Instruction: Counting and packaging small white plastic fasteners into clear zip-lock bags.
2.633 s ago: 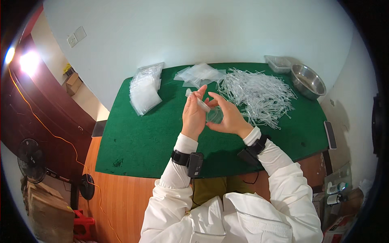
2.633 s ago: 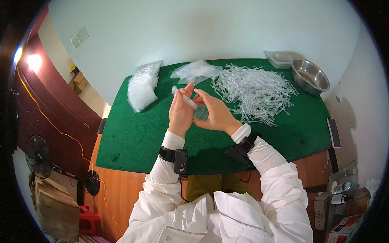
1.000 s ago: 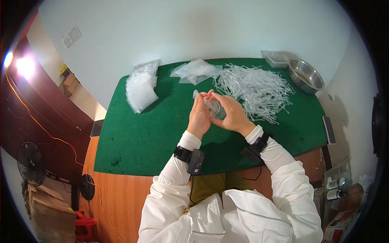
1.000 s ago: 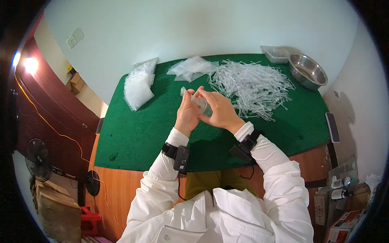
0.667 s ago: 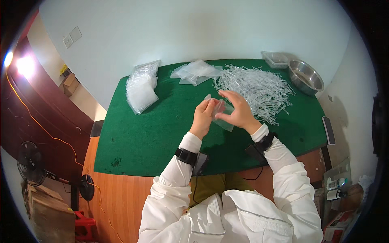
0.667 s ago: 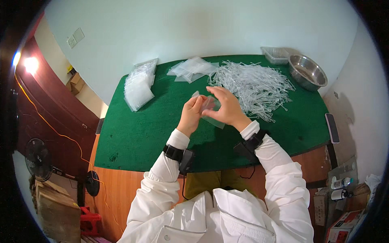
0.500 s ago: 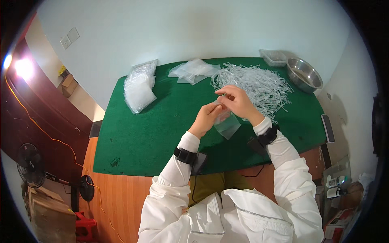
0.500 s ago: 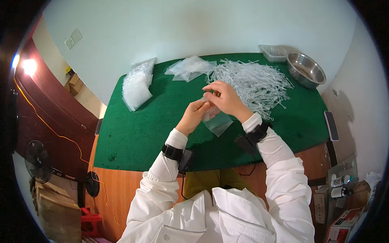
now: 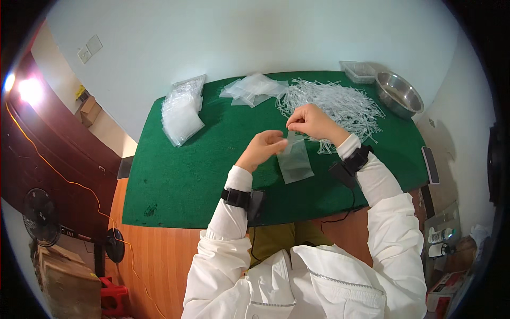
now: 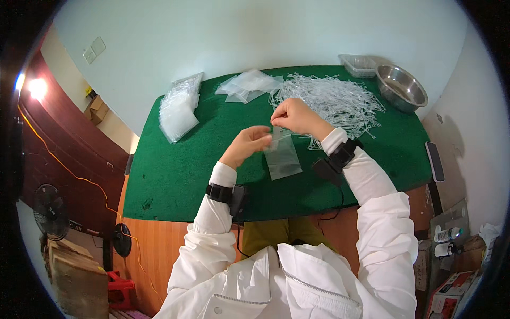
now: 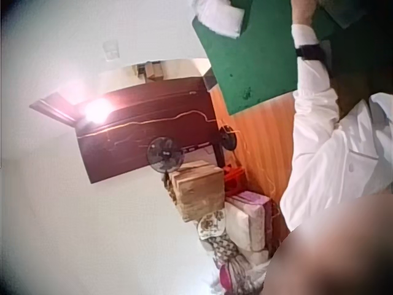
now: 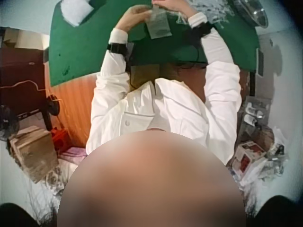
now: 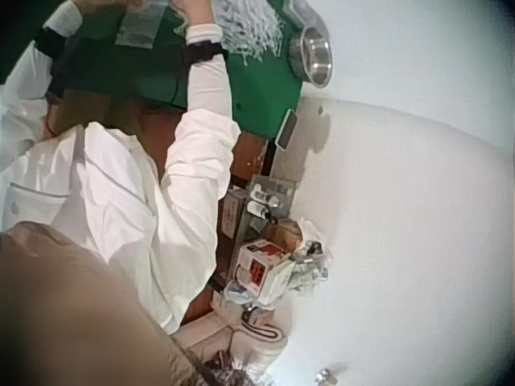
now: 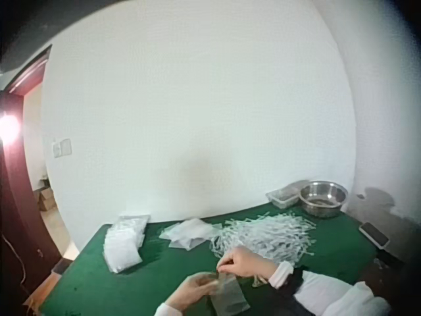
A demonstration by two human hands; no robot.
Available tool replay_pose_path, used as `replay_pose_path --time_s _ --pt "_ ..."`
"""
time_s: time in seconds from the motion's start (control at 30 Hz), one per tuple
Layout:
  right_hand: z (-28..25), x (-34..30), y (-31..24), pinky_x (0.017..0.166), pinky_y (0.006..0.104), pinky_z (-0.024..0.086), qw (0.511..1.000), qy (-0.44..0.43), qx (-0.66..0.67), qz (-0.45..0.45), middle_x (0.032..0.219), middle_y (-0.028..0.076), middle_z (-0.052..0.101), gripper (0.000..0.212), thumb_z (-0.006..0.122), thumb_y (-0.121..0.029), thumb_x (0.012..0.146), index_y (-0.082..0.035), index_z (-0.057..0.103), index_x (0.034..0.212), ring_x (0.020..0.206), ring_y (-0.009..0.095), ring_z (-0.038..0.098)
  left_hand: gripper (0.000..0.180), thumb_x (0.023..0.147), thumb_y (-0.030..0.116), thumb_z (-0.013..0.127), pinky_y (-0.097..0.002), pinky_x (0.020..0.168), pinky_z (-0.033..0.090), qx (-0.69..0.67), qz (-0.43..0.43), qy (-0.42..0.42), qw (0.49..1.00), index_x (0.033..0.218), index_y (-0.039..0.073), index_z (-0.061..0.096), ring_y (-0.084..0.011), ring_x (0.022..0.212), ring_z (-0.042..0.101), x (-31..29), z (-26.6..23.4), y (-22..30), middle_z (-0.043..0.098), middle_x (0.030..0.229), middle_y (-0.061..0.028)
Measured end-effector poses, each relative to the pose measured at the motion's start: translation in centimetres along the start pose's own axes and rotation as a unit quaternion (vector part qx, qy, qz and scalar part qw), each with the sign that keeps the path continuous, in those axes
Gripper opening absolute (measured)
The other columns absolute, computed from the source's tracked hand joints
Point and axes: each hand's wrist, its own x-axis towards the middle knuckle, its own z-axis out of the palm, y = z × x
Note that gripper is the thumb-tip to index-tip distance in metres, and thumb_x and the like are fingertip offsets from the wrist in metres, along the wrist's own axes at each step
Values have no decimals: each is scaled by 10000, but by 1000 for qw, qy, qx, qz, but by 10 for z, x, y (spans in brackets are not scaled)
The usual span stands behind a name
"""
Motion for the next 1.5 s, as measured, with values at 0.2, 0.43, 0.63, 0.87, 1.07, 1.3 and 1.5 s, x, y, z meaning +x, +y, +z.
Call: replay_pose_path --time_s 0.2,0.43,0.63,0.87,1.07,1.3,1.5 --pt "4 -2 0 563 255 433 1000 -2 -26 -14 703 58 604 103 653 -83 715 -33 683 800 635 126 561 157 806 77 617 -226 637 468 100 53 54 992 923 -25 640 -108 709 601 5 -3 -11 652 765 -59" --pt "10 -3 -20 616 264 446 986 84 -23 -144 765 66 618 112 648 -88 741 -45 684 838 677 156 571 107 772 51 652 -215 592 467 138 304 290 897 865 -1 665 -90 642 593 -1 14 9 662 747 -68" --pt "9 -3 -14 659 279 449 957 180 -39 -222 845 62 630 155 646 -122 761 -46 667 894 728 181 580 112 796 49 636 -199 630 471 164 319 317 878 880 -24 656 -86 684 609 -4 10 13 667 765 -56" --pt "26 -15 14 670 239 442 971 158 170 -63 847 37 638 183 626 -165 813 -21 647 924 728 114 569 114 805 51 629 -198 638 473 158 324 332 871 885 -27 652 -86 696 613 -1 9 10 666 766 -57" --pt "49 -22 29 684 221 443 935 110 338 7 826 34 633 176 578 -124 834 16 637 923 710 92 560 115 812 42 620 -197 651 477 128 321 315 884 893 -36 645 -94 703 614 0 8 8 664 777 -66" --pt "56 -23 37 672 231 446 924 142 355 13 779 32 626 142 550 -70 805 6 651 871 706 89 555 125 825 45 609 -210 670 484 122 310 300 894 912 -40 637 -106 727 615 0 12 3 659 809 -71" --pt "55 -25 48 684 235 450 886 175 426 56 780 40 630 147 550 -75 798 -4 655 873 711 97 560 244 891 105 526 -259 758 490 -75 195 187 960 1075 -52 561 -146 864 604 3 22 6 624 976 -107"
